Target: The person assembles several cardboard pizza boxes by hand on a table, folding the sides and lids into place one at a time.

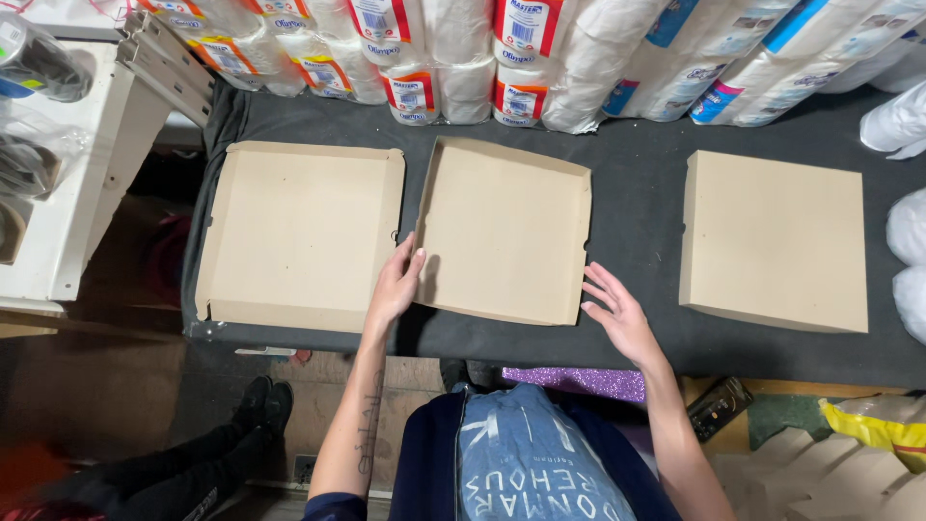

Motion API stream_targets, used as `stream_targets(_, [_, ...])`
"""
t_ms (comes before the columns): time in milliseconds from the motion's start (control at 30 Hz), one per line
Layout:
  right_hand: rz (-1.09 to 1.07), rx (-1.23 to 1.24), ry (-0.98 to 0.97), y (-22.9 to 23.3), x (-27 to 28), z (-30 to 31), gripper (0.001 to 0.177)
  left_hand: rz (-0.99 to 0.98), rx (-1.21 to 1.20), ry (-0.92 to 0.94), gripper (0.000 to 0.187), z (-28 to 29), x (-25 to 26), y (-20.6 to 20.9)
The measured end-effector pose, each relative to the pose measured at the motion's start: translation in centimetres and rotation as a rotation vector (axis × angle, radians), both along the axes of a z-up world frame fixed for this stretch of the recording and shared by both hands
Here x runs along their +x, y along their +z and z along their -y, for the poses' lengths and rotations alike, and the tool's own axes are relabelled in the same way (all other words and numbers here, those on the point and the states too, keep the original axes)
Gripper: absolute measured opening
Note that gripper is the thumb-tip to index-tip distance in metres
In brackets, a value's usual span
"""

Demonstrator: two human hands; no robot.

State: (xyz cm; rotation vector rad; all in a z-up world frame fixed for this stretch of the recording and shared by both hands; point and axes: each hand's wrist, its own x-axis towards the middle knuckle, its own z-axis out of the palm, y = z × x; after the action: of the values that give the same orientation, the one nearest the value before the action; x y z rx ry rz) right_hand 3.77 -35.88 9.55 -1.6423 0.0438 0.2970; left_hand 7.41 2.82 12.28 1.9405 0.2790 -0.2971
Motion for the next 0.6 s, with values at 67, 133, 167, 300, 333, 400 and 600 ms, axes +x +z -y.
stream_targets(67, [0.049,-0.133,0.026,1.1,-0.8,-0.8,0.06,0.14,0.178,0.001,0.062,1.5,-1.0,0.4])
stream_targets(133, [0.096,-0.267,0.049,1.9,-1.6,-1.5,0.05,0.284,0.352,-0.004,0.06,3.3,-1.7,-0.9])
stream_targets(167, [0.163,-0.393,0.096,2.1,-1.9,-1.8,0.038,0.405,0.391,-0.143,0.049,4.3,-1.9,-2.4])
stream_targets(300, [0.323,-0.716,0.199,0.2,-3.1,-1.8,0.012,0.497,0.428,-0.583,0.035,9.7,-3.9,-2.8])
stream_targets(333, [0.32,-0.718,0.197,0.6,-3.3,-2.1,0.012,0.496,0.426,-0.586,0.035,10.6,-3.9,-3.5])
stream_targets(400, [0.41,-0.769,0.153,1.3,-3.6,-2.7,0.008,0.494,0.441,-0.622,0.03,12.3,-4.0,-4.8])
stream_targets(600, [0.596,-0.813,0.058,-0.6,-4.4,-2.3,0.003,0.509,0.355,-0.643,0.038,13.1,-3.7,-4.3])
